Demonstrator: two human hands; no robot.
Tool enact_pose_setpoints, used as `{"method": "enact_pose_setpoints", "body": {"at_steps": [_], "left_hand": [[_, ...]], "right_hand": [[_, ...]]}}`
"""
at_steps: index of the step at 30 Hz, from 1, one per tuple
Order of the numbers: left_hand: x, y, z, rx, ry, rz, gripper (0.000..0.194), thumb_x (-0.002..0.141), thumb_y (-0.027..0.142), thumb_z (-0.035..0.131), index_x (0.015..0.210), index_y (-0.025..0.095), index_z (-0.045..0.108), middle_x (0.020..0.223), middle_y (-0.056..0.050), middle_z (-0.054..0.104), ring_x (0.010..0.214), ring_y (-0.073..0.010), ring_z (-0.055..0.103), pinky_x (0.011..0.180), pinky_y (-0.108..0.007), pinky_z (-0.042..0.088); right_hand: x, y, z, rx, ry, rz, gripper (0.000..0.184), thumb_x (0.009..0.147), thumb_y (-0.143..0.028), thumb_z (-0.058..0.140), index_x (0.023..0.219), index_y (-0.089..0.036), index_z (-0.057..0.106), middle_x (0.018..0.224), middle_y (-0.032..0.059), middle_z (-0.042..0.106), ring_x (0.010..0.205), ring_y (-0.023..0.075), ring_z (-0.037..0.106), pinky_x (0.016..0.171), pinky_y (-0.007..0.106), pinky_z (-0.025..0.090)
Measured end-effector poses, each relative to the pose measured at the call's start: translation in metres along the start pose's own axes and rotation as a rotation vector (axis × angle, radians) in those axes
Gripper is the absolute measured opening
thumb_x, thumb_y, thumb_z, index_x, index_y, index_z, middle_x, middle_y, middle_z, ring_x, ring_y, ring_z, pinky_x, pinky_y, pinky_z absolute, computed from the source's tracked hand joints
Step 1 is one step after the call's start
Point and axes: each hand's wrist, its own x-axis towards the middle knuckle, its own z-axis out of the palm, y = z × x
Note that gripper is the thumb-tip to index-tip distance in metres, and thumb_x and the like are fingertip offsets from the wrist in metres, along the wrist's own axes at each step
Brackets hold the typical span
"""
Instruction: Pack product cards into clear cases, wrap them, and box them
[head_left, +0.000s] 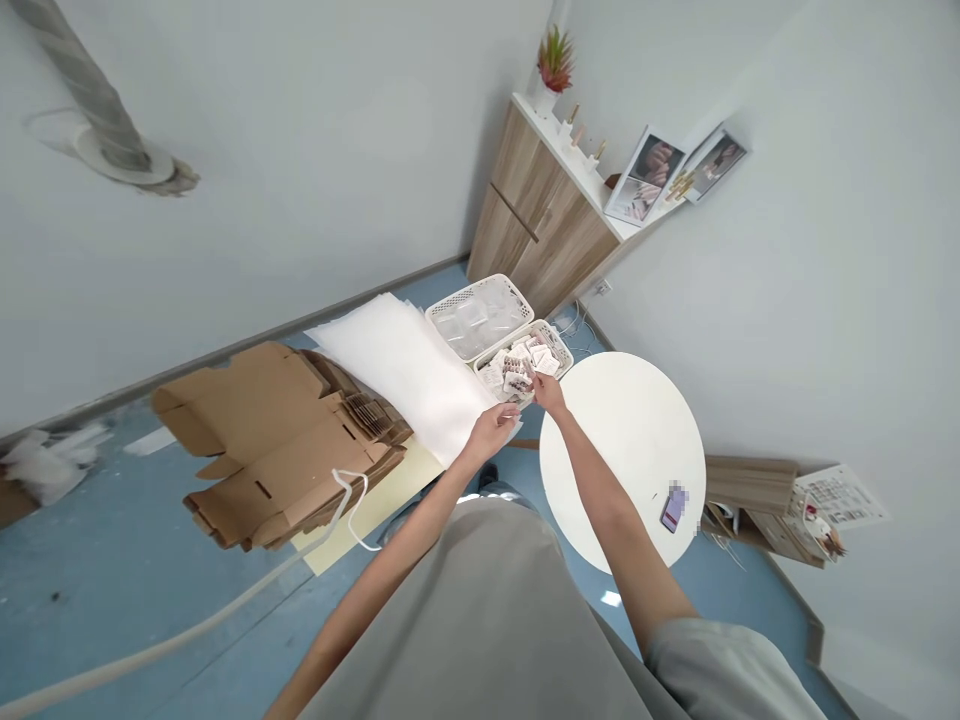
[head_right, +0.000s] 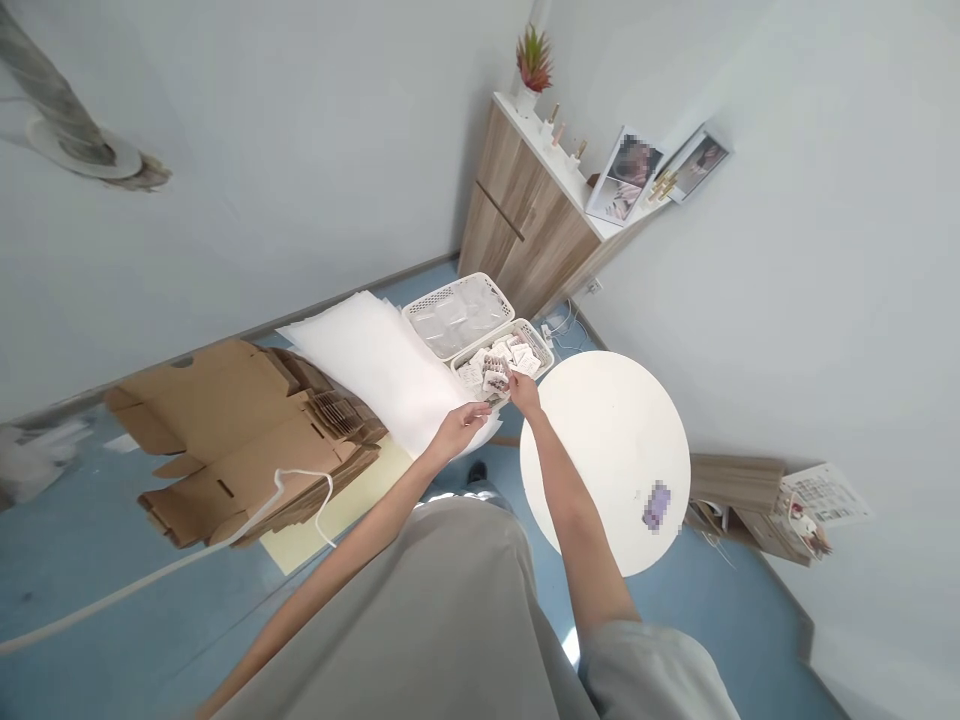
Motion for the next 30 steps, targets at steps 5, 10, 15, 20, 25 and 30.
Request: {"method": "enact_pose_setpoints", "body": {"at_steps": [5, 10, 15, 20, 25, 30], "left_hand": [[0.008, 0.004, 0.018, -0.052, 0.007, -0.026, 0.029, 0.083, 0.03, 0.077, 0.111, 0.02, 0.077, 0.118, -0.012, 0.082, 0.114, -0.0294, 0.077, 0.107, -0.047, 0.058], [0.019, 0.011, 0.054, -0.084, 0.0, -0.076, 0.042, 0.086, 0.046, 0.079, 0.116, 0.018, 0.075, 0.116, -0.014, 0.082, 0.107, -0.0288, 0.077, 0.101, -0.047, 0.06], [0.02, 0.022, 0.103, -0.093, -0.138, -0.082, 0.048, 0.088, 0.059, 0.077, 0.116, 0.019, 0.075, 0.125, -0.015, 0.079, 0.109, -0.0276, 0.076, 0.102, -0.045, 0.059], [0.01, 0.03, 0.156, -0.001, -0.291, -0.049, 0.047, 0.084, 0.062, 0.079, 0.104, 0.019, 0.074, 0.113, -0.013, 0.079, 0.103, -0.026, 0.076, 0.1, -0.043, 0.058], [-0.005, 0.032, 0.213, 0.004, -0.375, -0.062, 0.046, 0.08, 0.056, 0.082, 0.108, 0.02, 0.072, 0.11, -0.01, 0.079, 0.101, -0.0252, 0.077, 0.098, -0.042, 0.058], [-0.016, 0.023, 0.266, 0.043, -0.331, -0.078, 0.041, 0.084, 0.059, 0.08, 0.093, 0.021, 0.069, 0.094, -0.008, 0.077, 0.099, -0.0261, 0.076, 0.096, -0.042, 0.058]], "right_hand": [[-0.027, 0.013, -0.032, 0.288, 0.179, 0.025, 0.046, 0.106, -0.054, 0.045, 0.092, -0.019, 0.072, 0.099, 0.0062, 0.082, 0.066, 0.0136, 0.07, 0.063, 0.021, 0.053], [-0.079, 0.039, -0.068, 0.703, 0.229, -0.087, 0.052, 0.081, -0.072, 0.073, 0.082, -0.019, 0.07, 0.083, 0.0044, 0.075, 0.058, 0.0115, 0.06, 0.052, 0.022, 0.046], [-0.138, 0.085, -0.1, 0.874, 0.196, -0.091, 0.05, 0.076, -0.068, 0.083, 0.08, -0.019, 0.073, 0.073, 0.0017, 0.069, 0.058, 0.0117, 0.058, 0.052, 0.024, 0.044], [-0.185, 0.14, -0.123, 0.954, 0.215, -0.074, 0.046, 0.079, -0.063, 0.085, 0.079, -0.018, 0.075, 0.074, 0.0016, 0.069, 0.06, 0.012, 0.06, 0.053, 0.024, 0.044], [-0.218, 0.184, -0.14, 1.025, 0.304, -0.026, 0.045, 0.078, -0.061, 0.087, 0.074, -0.019, 0.073, 0.068, 0.0007, 0.066, 0.059, 0.0127, 0.06, 0.053, 0.025, 0.044], [-0.241, 0.219, -0.15, 1.09, 0.377, 0.018, 0.041, 0.076, -0.057, 0.088, 0.074, -0.019, 0.072, 0.067, 0.0004, 0.066, 0.059, 0.0133, 0.06, 0.053, 0.026, 0.045]]}}
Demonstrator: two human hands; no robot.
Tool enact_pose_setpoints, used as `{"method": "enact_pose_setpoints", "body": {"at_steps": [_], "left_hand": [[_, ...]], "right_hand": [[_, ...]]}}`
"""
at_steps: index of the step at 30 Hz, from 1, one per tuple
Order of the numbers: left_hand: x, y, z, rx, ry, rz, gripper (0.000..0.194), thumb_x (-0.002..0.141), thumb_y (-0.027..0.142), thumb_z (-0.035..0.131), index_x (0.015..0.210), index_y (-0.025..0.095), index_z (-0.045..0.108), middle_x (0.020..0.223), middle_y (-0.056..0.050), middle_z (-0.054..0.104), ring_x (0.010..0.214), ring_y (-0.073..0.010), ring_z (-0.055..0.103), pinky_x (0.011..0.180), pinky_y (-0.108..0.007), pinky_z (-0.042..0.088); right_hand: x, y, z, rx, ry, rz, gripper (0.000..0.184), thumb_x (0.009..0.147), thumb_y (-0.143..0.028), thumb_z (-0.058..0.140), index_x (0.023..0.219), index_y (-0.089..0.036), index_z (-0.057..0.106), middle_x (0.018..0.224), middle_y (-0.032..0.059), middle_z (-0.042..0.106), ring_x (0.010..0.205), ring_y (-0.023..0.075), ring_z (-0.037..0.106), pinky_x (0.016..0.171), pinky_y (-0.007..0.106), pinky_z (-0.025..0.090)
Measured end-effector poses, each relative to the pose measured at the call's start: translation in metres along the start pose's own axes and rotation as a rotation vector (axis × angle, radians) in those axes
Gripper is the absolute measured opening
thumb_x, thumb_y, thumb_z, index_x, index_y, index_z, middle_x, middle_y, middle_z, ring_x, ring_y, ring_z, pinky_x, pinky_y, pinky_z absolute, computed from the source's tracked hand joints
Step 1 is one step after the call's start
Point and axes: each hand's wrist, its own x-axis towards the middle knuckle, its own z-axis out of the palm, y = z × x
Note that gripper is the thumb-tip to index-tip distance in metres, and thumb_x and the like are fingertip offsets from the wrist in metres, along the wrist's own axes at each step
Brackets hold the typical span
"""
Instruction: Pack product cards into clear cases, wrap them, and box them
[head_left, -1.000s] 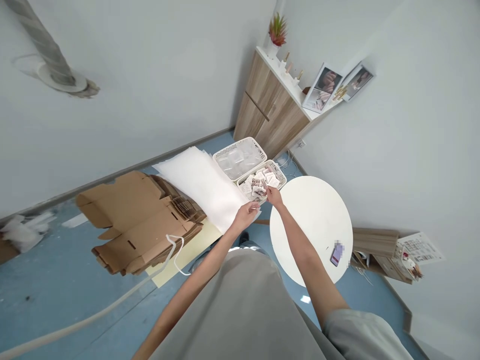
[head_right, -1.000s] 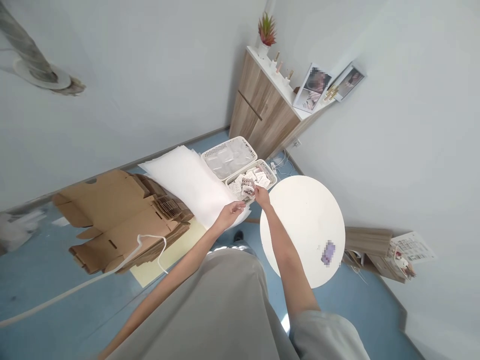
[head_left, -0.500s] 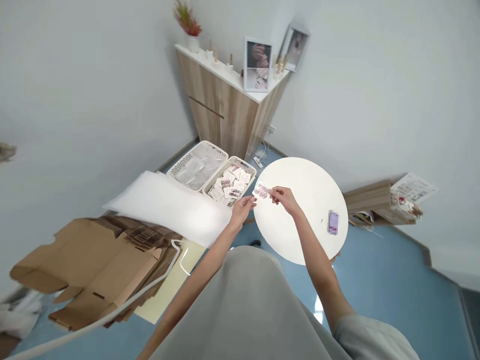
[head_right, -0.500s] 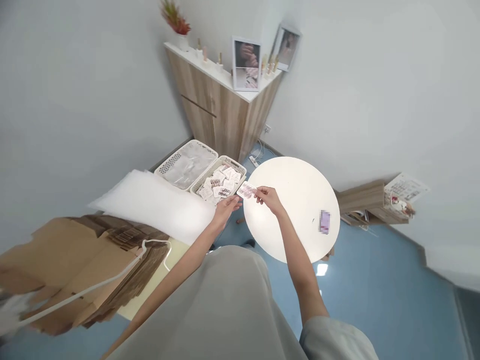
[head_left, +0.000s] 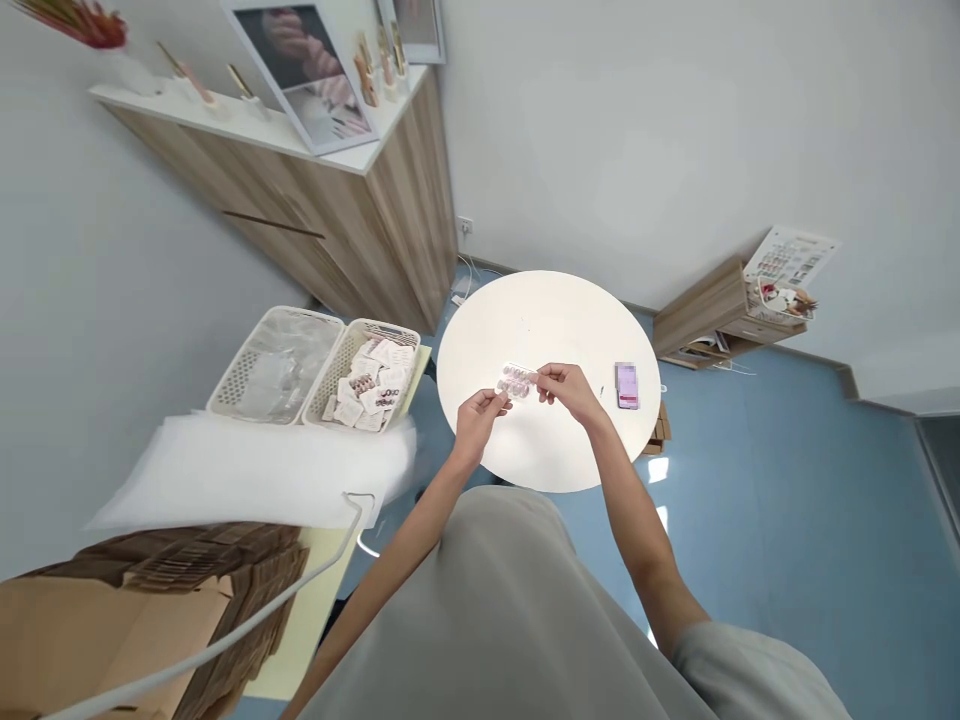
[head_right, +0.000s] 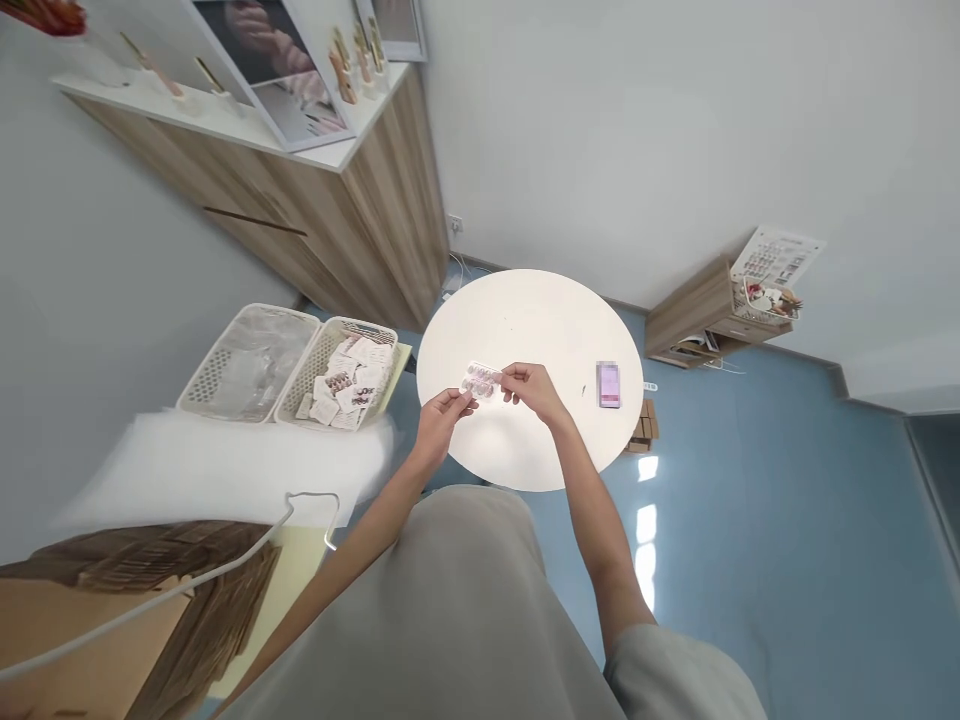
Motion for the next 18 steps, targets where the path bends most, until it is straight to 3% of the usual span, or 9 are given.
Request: {"method": "enact_pose_setpoints", "body": {"at_steps": [4, 8, 10, 13, 15, 18], "left_hand": [[0.004, -0.009, 0.033, 0.018, -0.018, -0.016, 0.043, 0.084, 0.062, 0.081, 0.09, 0.021, 0.069, 0.093, -0.008, 0.078, 0.101, -0.0277, 0.076, 0.099, -0.045, 0.058], [0.003, -0.009, 0.05, -0.082, -0.084, -0.056, 0.045, 0.083, 0.063, 0.084, 0.093, 0.021, 0.07, 0.105, -0.011, 0.08, 0.114, -0.0311, 0.076, 0.106, -0.045, 0.055], [0.003, -0.003, 0.053, -0.193, -0.187, -0.12, 0.054, 0.085, 0.071, 0.079, 0.103, 0.021, 0.072, 0.119, -0.014, 0.08, 0.123, -0.0351, 0.074, 0.109, -0.048, 0.055], [0.002, 0.007, 0.051, -0.302, -0.335, -0.241, 0.079, 0.091, 0.089, 0.055, 0.124, 0.02, 0.073, 0.135, -0.02, 0.076, 0.132, -0.0406, 0.07, 0.108, -0.053, 0.055], [0.002, 0.011, 0.048, -0.31, -0.365, -0.277, 0.085, 0.092, 0.091, 0.048, 0.131, 0.02, 0.071, 0.139, -0.021, 0.074, 0.135, -0.0416, 0.068, 0.108, -0.053, 0.055], [0.003, 0.013, 0.044, -0.337, -0.359, -0.291, 0.082, 0.093, 0.088, 0.051, 0.132, 0.019, 0.072, 0.137, -0.021, 0.075, 0.134, -0.0408, 0.069, 0.11, -0.053, 0.055]], "right_hand": [[-0.006, 0.003, -0.025, 0.052, 0.06, -0.007, 0.037, 0.079, -0.054, 0.086, 0.074, -0.02, 0.07, 0.064, -0.0011, 0.063, 0.057, 0.0122, 0.056, 0.055, 0.025, 0.045], [-0.006, 0.005, -0.043, 0.1, 0.045, -0.013, 0.036, 0.081, -0.051, 0.085, 0.071, -0.021, 0.068, 0.062, -0.0021, 0.06, 0.057, 0.0117, 0.053, 0.056, 0.026, 0.043], [-0.003, 0.007, -0.049, 0.131, 0.016, -0.004, 0.035, 0.082, -0.05, 0.085, 0.072, -0.021, 0.069, 0.061, -0.0026, 0.059, 0.056, 0.0114, 0.051, 0.055, 0.026, 0.041], [0.002, 0.01, -0.052, 0.194, -0.033, 0.003, 0.034, 0.082, -0.048, 0.086, 0.071, -0.021, 0.068, 0.059, -0.0045, 0.053, 0.053, 0.0092, 0.044, 0.054, 0.025, 0.036], [0.005, 0.01, -0.05, 0.216, -0.062, 0.005, 0.037, 0.081, -0.049, 0.087, 0.07, -0.021, 0.067, 0.059, -0.0057, 0.049, 0.052, 0.0081, 0.039, 0.053, 0.024, 0.033], [0.008, 0.009, -0.04, 0.215, -0.08, 0.018, 0.042, 0.08, -0.056, 0.088, 0.071, -0.021, 0.066, 0.059, -0.0062, 0.047, 0.052, 0.0081, 0.037, 0.051, 0.024, 0.032]]}}
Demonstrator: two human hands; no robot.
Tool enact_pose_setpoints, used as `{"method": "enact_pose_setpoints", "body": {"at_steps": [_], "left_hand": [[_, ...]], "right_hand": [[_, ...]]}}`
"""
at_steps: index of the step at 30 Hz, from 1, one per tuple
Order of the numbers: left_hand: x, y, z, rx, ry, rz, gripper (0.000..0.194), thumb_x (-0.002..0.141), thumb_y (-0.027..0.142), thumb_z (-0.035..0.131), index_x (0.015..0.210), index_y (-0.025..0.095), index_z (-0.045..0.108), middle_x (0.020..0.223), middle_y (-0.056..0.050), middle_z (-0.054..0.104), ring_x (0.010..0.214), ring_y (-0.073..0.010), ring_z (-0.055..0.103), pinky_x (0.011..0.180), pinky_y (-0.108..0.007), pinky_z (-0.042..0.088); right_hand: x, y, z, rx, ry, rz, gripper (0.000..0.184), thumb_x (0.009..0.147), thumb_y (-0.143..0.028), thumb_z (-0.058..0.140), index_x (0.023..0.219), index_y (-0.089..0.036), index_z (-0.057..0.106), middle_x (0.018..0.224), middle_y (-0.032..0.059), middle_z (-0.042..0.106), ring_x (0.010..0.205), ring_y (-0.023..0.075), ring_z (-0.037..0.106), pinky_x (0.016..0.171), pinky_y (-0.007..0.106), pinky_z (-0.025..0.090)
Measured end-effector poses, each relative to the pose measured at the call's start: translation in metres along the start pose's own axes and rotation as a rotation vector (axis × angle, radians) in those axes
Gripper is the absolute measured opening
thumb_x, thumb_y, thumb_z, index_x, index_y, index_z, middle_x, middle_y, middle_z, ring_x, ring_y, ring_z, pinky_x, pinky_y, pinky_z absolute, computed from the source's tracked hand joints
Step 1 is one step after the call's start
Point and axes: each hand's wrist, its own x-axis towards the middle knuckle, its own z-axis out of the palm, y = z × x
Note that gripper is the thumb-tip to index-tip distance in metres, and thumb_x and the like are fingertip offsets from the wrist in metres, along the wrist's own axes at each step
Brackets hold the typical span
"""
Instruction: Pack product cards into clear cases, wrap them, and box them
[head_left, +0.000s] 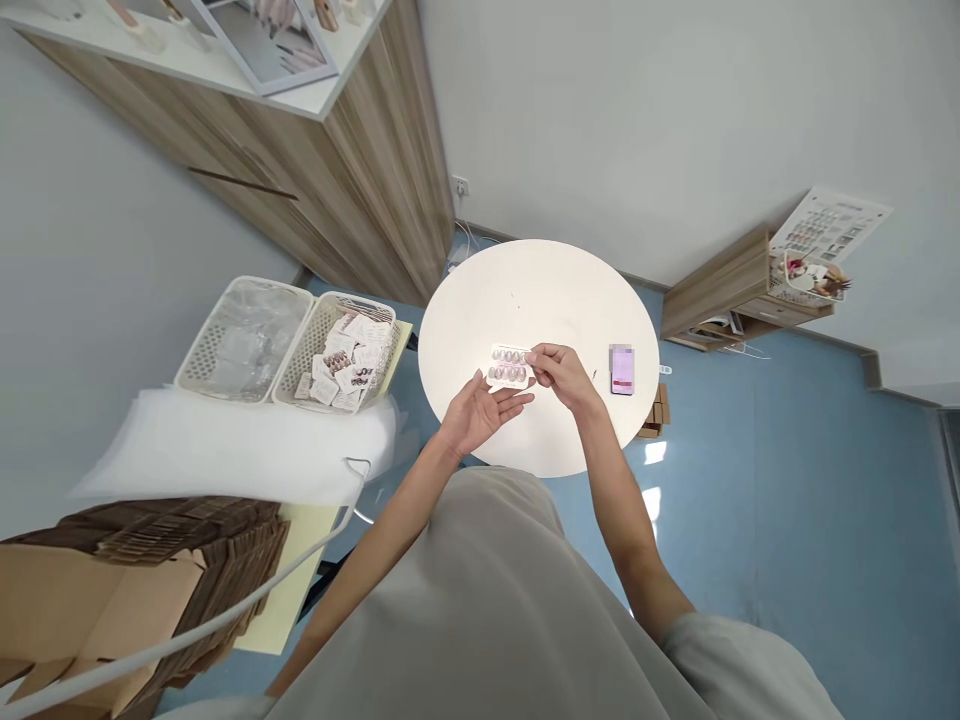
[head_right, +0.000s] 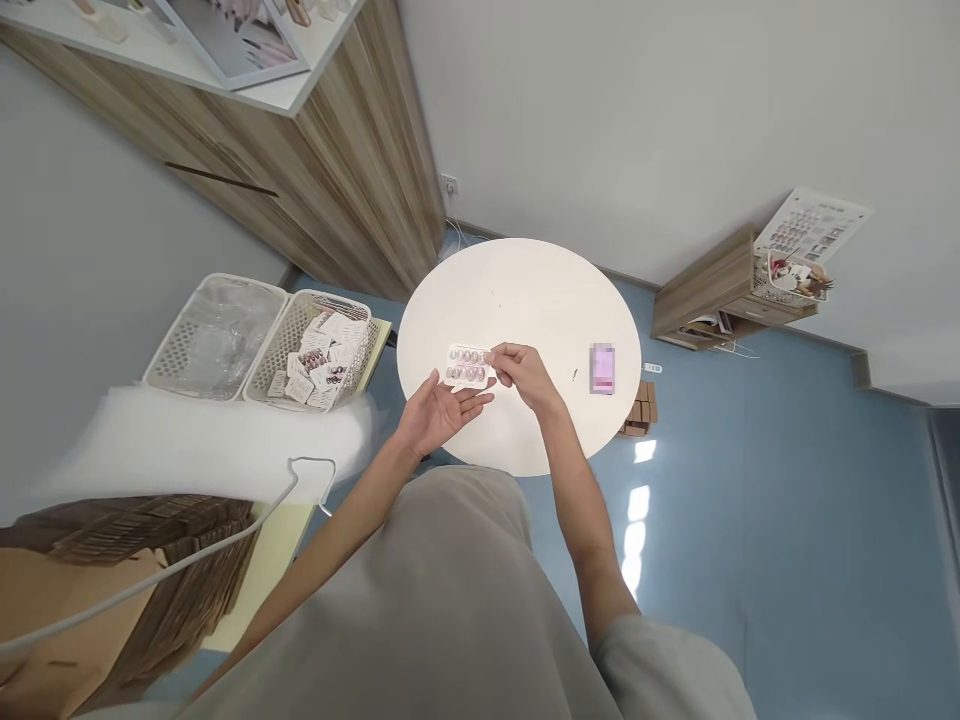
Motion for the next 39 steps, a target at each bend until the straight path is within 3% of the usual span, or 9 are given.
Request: {"method": "enact_pose_setpoints", "body": {"at_steps": [8, 12, 14, 17, 20, 24, 30, 34, 39], "left_hand": [[-0.006, 0.006, -0.019, 0.011, 0.012, 0.026, 0.077, 0.094, 0.084, 0.057, 0.127, 0.018, 0.075, 0.133, -0.02, 0.077, 0.133, -0.0386, 0.069, 0.111, -0.051, 0.056], [-0.007, 0.012, -0.035, 0.037, 0.047, 0.11, 0.07, 0.095, 0.079, 0.063, 0.133, 0.02, 0.072, 0.146, -0.017, 0.07, 0.139, -0.0346, 0.065, 0.112, -0.047, 0.056], [-0.006, 0.012, -0.044, 0.038, 0.094, 0.155, 0.065, 0.094, 0.074, 0.069, 0.134, 0.022, 0.071, 0.149, -0.015, 0.068, 0.138, -0.0316, 0.065, 0.113, -0.044, 0.055], [-0.005, 0.013, -0.055, 0.087, 0.194, 0.216, 0.064, 0.088, 0.063, 0.08, 0.136, 0.023, 0.07, 0.149, -0.014, 0.067, 0.135, -0.0297, 0.066, 0.112, -0.044, 0.054], [-0.008, 0.015, -0.059, 0.23, 0.314, 0.281, 0.07, 0.082, 0.054, 0.088, 0.141, 0.021, 0.068, 0.151, -0.016, 0.065, 0.135, -0.0312, 0.065, 0.111, -0.044, 0.054], [-0.011, 0.02, -0.061, 0.406, 0.443, 0.372, 0.071, 0.079, 0.049, 0.091, 0.141, 0.021, 0.069, 0.153, -0.016, 0.061, 0.128, -0.0306, 0.066, 0.1, -0.041, 0.06], [-0.015, 0.027, -0.068, 0.461, 0.458, 0.513, 0.063, 0.08, 0.05, 0.091, 0.134, 0.022, 0.074, 0.145, -0.014, 0.064, 0.119, -0.0258, 0.067, 0.092, -0.035, 0.062], [-0.021, 0.033, -0.069, 0.357, 0.409, 0.513, 0.046, 0.091, 0.054, 0.078, 0.122, 0.02, 0.079, 0.127, -0.013, 0.076, 0.104, -0.0231, 0.071, 0.089, -0.036, 0.06], [-0.028, 0.038, -0.067, 0.276, 0.369, 0.483, 0.04, 0.087, 0.051, 0.081, 0.112, 0.02, 0.081, 0.11, -0.011, 0.08, 0.091, -0.0209, 0.071, 0.084, -0.036, 0.058]], "right_hand": [[0.006, 0.002, 0.029, -0.036, -0.013, -0.002, 0.043, 0.081, -0.06, 0.085, 0.078, -0.02, 0.072, 0.061, -0.0047, 0.053, 0.052, 0.0081, 0.041, 0.051, 0.024, 0.036], [0.01, -0.002, 0.049, -0.203, 0.152, -0.051, 0.039, 0.081, -0.058, 0.084, 0.09, -0.02, 0.079, 0.071, -0.0005, 0.066, 0.057, 0.0107, 0.049, 0.052, 0.025, 0.042], [0.01, -0.005, 0.062, -0.279, 0.243, -0.089, 0.036, 0.082, -0.055, 0.083, 0.092, -0.02, 0.08, 0.076, 0.0009, 0.07, 0.062, 0.0127, 0.054, 0.054, 0.026, 0.046], [0.009, -0.008, 0.083, -0.346, 0.252, -0.121, 0.033, 0.085, -0.054, 0.081, 0.089, -0.021, 0.08, 0.076, 0.0012, 0.071, 0.065, 0.0143, 0.058, 0.057, 0.027, 0.048], [0.01, -0.008, 0.104, -0.417, 0.256, -0.118, 0.032, 0.086, -0.054, 0.081, 0.085, -0.023, 0.08, 0.076, 0.001, 0.072, 0.067, 0.0158, 0.061, 0.058, 0.028, 0.049], [0.011, -0.007, 0.122, -0.509, 0.379, -0.08, 0.027, 0.087, -0.05, 0.078, 0.08, -0.023, 0.077, 0.077, 0.0004, 0.074, 0.065, 0.0162, 0.063, 0.059, 0.029, 0.049], [0.008, -0.012, 0.12, -0.461, 0.449, -0.061, 0.028, 0.083, -0.049, 0.078, 0.077, -0.021, 0.075, 0.073, 0.0003, 0.073, 0.059, 0.0143, 0.062, 0.057, 0.028, 0.05], [0.006, -0.013, 0.106, -0.366, 0.459, -0.061, 0.029, 0.08, -0.049, 0.08, 0.076, -0.02, 0.074, 0.069, 0.0003, 0.069, 0.056, 0.0124, 0.057, 0.051, 0.026, 0.045], [0.002, -0.009, 0.098, -0.313, 0.463, -0.068, 0.029, 0.08, -0.047, 0.082, 0.075, -0.02, 0.073, 0.068, -0.0002, 0.067, 0.054, 0.0105, 0.055, 0.048, 0.024, 0.042]]}}
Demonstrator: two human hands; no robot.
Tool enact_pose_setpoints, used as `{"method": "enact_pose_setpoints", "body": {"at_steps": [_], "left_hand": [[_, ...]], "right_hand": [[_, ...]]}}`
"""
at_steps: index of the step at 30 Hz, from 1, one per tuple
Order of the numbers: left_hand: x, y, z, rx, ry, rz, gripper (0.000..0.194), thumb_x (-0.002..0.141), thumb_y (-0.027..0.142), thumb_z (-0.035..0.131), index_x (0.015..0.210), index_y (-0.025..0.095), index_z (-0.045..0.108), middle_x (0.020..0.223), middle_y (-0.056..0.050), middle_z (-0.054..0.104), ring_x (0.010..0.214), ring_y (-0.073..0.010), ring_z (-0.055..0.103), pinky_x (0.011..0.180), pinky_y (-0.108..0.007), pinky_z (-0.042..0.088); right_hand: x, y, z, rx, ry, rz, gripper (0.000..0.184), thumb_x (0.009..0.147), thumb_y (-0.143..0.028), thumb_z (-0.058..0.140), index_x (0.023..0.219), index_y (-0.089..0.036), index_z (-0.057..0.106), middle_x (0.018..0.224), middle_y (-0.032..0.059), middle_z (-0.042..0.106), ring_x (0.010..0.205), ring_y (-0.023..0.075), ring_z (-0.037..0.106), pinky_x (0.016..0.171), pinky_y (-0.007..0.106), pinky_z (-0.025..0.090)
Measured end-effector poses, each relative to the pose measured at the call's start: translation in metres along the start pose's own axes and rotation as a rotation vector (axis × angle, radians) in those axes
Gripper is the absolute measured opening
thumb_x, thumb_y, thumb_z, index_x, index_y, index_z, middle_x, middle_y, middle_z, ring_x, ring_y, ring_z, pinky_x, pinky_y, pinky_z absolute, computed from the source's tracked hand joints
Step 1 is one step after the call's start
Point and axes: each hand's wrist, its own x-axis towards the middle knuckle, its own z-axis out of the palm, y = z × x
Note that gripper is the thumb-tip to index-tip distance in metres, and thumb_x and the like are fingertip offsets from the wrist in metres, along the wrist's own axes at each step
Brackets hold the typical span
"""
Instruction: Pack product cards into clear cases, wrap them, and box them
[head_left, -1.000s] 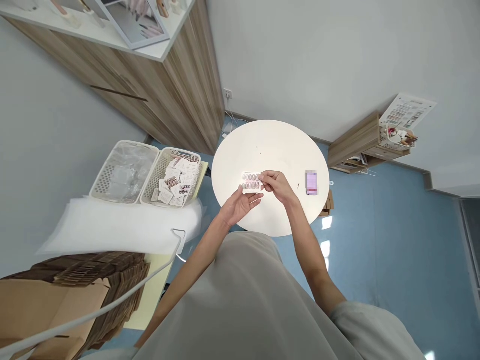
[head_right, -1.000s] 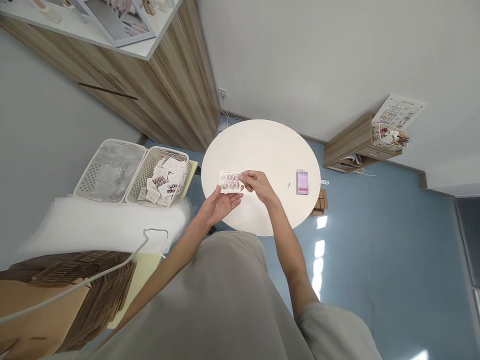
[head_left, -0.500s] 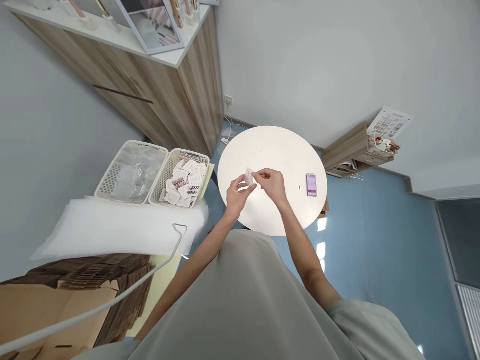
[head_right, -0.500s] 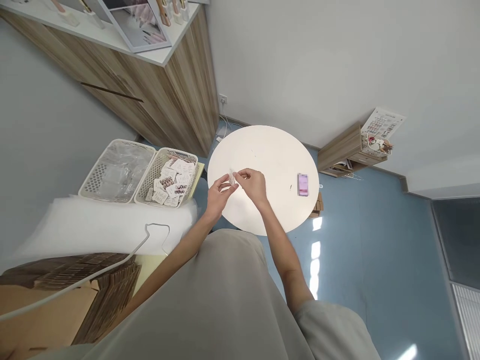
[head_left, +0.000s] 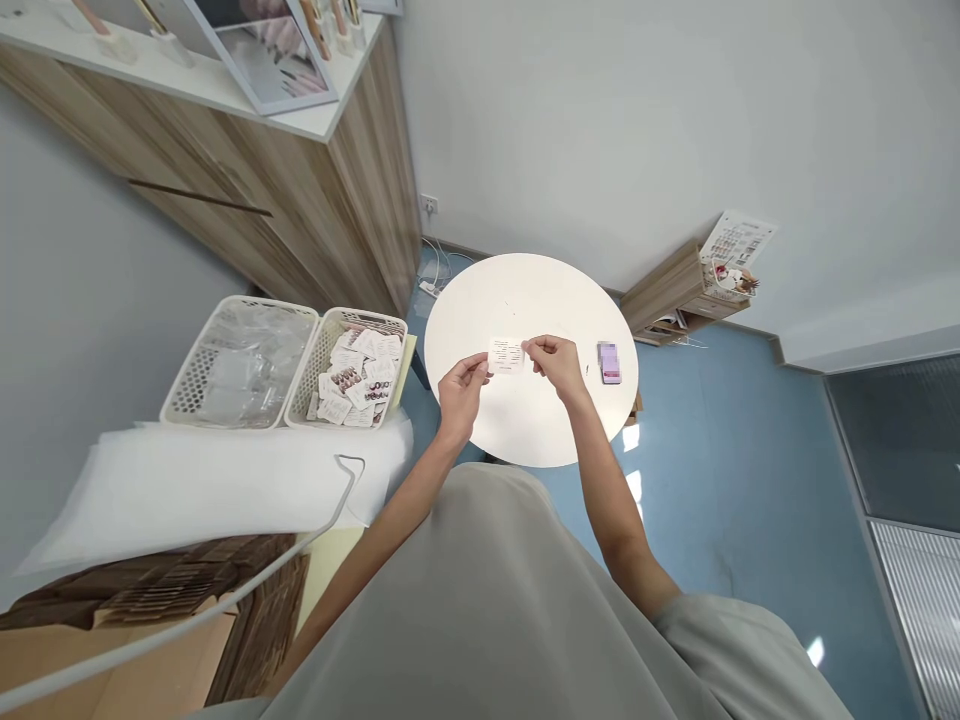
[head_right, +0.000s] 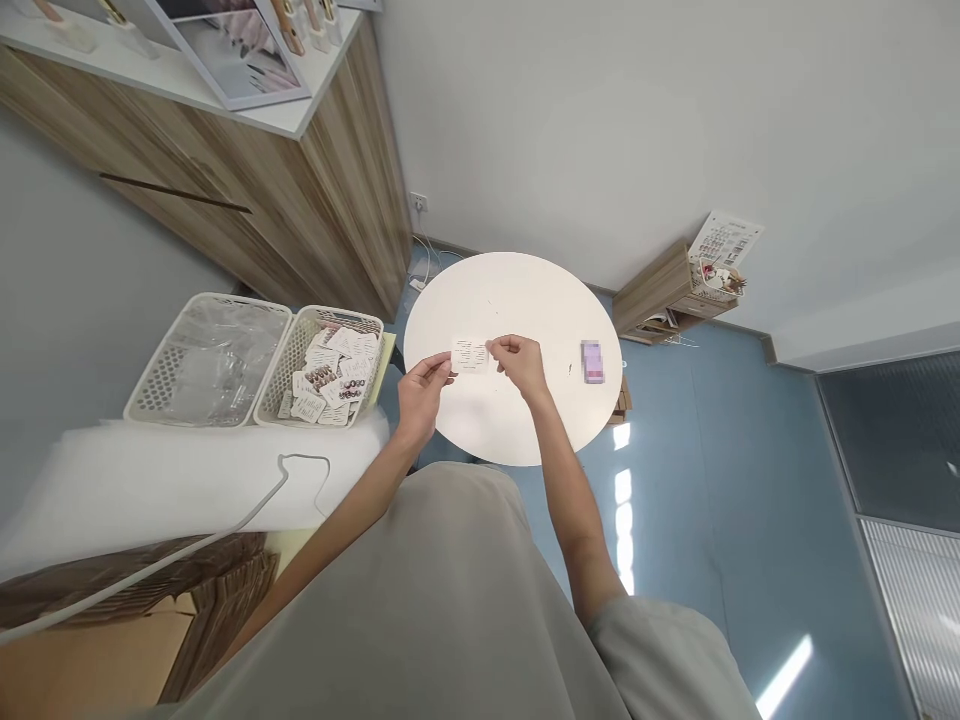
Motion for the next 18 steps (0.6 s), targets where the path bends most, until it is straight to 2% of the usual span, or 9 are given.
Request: {"method": "enact_pose_setpoints", "body": {"at_steps": [5, 10, 13, 18], "left_hand": [[-0.002, 0.004, 0.0, -0.096, -0.032, -0.052, 0.038, 0.084, 0.048, 0.087, 0.11, 0.021, 0.079, 0.109, -0.008, 0.078, 0.092, -0.0187, 0.07, 0.086, -0.033, 0.056], [-0.001, 0.001, -0.003, -0.344, -0.041, -0.275, 0.037, 0.084, 0.047, 0.091, 0.102, 0.02, 0.073, 0.099, -0.004, 0.074, 0.087, -0.0143, 0.07, 0.088, -0.03, 0.056], [0.0, 0.0, -0.005, -0.422, -0.03, -0.416, 0.042, 0.086, 0.054, 0.089, 0.099, 0.019, 0.07, 0.093, -0.004, 0.072, 0.082, -0.0141, 0.071, 0.085, -0.029, 0.057], [0.001, 0.009, -0.009, -0.392, 0.001, -0.499, 0.053, 0.088, 0.067, 0.083, 0.105, 0.017, 0.072, 0.102, -0.011, 0.075, 0.087, -0.0185, 0.073, 0.086, -0.033, 0.06]], "right_hand": [[-0.004, -0.001, 0.005, 0.055, -0.02, -0.003, 0.039, 0.08, -0.057, 0.084, 0.08, -0.02, 0.073, 0.077, 0.0029, 0.073, 0.061, 0.0137, 0.067, 0.052, 0.024, 0.051], [-0.006, -0.002, 0.012, 0.096, -0.06, -0.044, 0.046, 0.081, -0.064, 0.083, 0.086, -0.02, 0.073, 0.084, 0.0035, 0.075, 0.069, 0.0175, 0.076, 0.057, 0.025, 0.058], [-0.008, -0.002, 0.016, 0.077, -0.074, -0.086, 0.047, 0.082, -0.066, 0.082, 0.087, -0.021, 0.072, 0.083, 0.0029, 0.075, 0.072, 0.0187, 0.077, 0.057, 0.026, 0.06], [-0.018, -0.003, 0.017, -0.043, -0.111, -0.208, 0.043, 0.089, -0.066, 0.076, 0.09, -0.023, 0.072, 0.088, 0.0035, 0.077, 0.08, 0.0201, 0.078, 0.061, 0.028, 0.063]]}}
